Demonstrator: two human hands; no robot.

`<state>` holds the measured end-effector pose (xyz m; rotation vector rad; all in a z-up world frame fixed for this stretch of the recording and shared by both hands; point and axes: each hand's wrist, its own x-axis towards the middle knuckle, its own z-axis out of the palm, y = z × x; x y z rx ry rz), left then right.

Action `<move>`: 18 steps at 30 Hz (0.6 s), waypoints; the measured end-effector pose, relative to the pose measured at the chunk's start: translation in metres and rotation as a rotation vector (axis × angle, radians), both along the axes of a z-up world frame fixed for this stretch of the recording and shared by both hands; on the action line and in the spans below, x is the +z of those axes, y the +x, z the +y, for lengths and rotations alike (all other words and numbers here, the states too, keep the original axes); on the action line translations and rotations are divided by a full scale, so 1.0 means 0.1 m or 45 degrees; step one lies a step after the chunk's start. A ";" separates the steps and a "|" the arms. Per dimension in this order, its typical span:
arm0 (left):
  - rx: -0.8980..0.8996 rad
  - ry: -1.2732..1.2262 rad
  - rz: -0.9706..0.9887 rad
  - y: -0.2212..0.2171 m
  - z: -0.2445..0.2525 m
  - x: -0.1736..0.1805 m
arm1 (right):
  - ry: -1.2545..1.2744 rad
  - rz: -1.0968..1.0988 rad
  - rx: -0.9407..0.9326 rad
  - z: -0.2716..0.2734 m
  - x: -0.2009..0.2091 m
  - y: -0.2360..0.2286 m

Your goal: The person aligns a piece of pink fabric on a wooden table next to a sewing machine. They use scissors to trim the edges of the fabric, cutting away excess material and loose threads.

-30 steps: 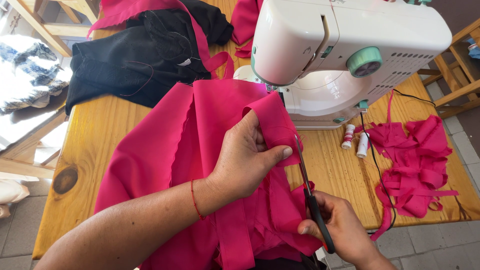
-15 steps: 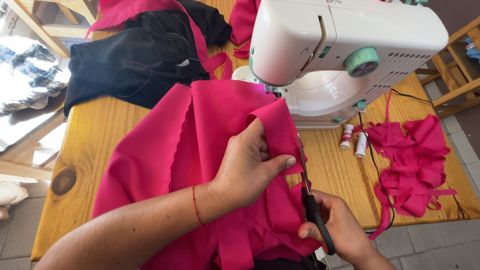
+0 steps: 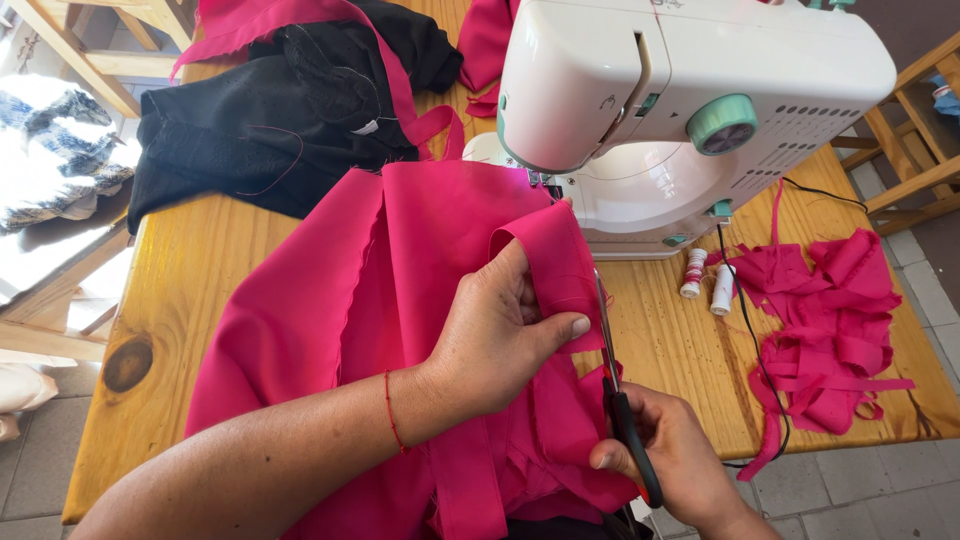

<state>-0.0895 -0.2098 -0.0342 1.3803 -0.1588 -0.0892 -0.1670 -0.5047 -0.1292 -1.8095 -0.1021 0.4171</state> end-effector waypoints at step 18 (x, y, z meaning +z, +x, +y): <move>0.097 -0.232 0.011 0.11 0.02 -0.05 | 0.011 0.047 0.110 0.02 0.19 0.01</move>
